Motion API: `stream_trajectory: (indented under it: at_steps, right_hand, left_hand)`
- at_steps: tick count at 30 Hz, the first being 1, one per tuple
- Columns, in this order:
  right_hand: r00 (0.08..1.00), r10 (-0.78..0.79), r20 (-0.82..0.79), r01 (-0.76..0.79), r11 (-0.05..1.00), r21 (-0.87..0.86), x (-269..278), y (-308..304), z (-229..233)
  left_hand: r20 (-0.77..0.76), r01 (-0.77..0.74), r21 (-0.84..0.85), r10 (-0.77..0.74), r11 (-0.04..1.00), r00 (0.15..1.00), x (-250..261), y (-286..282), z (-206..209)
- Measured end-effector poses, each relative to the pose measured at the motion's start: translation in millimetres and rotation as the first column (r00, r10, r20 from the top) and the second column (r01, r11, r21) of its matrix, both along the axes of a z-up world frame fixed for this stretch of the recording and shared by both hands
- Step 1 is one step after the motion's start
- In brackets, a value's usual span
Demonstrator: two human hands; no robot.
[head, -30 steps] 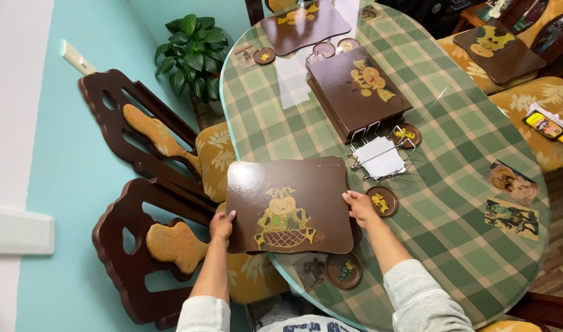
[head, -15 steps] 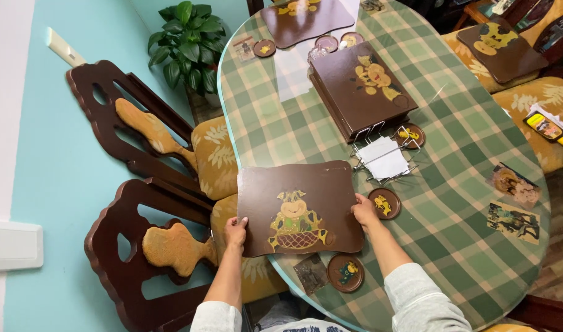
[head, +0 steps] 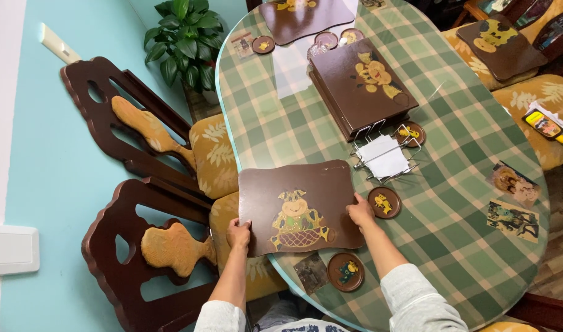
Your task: Arranging and placing cow-themed placemats and coasters on a dining table and chairs.
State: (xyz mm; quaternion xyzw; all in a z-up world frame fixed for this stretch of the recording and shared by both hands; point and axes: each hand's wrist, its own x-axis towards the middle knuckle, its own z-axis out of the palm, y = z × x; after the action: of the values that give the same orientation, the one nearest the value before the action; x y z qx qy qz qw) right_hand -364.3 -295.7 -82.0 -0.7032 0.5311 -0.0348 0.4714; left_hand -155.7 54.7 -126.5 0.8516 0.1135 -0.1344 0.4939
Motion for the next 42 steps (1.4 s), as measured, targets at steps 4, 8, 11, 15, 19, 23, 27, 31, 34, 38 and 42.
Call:
stream_trajectory:
  at_steps: [4, 8, 11, 15, 19, 23, 27, 31, 34, 38, 42]
  right_hand:
    - [0.999, 0.018, -0.044, -0.020, 0.999, -0.027, -0.9, 0.9, 1.7]
    - [0.989, 0.075, -0.130, -0.082, 0.995, -0.049, 1.5, 0.1, -0.4]
    - [0.983, 0.091, -0.161, -0.098, 0.994, -0.040, 2.5, 0.8, -0.1]
    - [0.978, 0.107, -0.179, -0.112, 0.994, -0.016, 4.9, 2.1, 7.0]
    - [0.974, 0.129, -0.185, -0.132, 0.991, -0.008, 5.4, 3.7, 10.3]
    - [0.976, 0.135, -0.168, -0.139, 0.990, -0.010, 5.3, 4.3, 9.3]
    - [0.978, 0.136, -0.156, -0.145, 0.988, -0.050, 3.9, 1.4, -3.7]
    - [0.983, 0.116, -0.142, -0.118, 0.993, -0.010, 5.3, 7.0, 19.3]
    - [0.982, 0.094, -0.161, -0.107, 0.991, -0.077, 5.0, 0.5, -3.0]
    - [0.978, -0.021, -0.209, -0.004, 0.993, -0.121, 3.5, -13.4, -35.1]
    - [0.985, -0.061, -0.160, 0.058, 0.998, -0.022, 2.7, -8.9, -12.8]
  left_hand:
    - [0.010, 0.011, 0.078, -0.012, 0.997, 1.000, -1.6, -0.9, 2.5]
    - [0.049, -0.003, 0.014, 0.002, 1.000, 0.999, 0.8, 0.8, -12.6]
    - [0.036, -0.001, 0.037, 0.000, 0.999, 0.999, -3.9, -2.0, 2.0]
    - [0.019, 0.014, 0.065, -0.016, 0.998, 1.000, -4.2, -1.7, 7.5]
    - [-0.003, 0.014, 0.106, -0.013, 0.994, 1.000, -4.7, -1.7, 8.9]
    - [-0.025, 0.028, 0.128, -0.025, 0.991, 0.999, -6.7, -2.8, 13.7]
    - [-0.067, 0.033, 0.050, -0.029, 0.998, 0.997, -6.4, -1.2, 8.5]
    - [-0.080, 0.058, 0.051, -0.054, 0.997, 0.995, -5.7, -0.6, 10.1]
    - [-0.052, 0.126, 0.039, -0.124, 0.991, 0.991, -3.8, 0.3, 8.4]
    - [-0.065, 0.226, 0.136, -0.219, 0.965, 0.974, -0.8, -3.4, 14.4]
    - [-0.138, 0.207, 0.260, -0.176, 0.943, 0.975, 6.8, -8.3, 18.7]
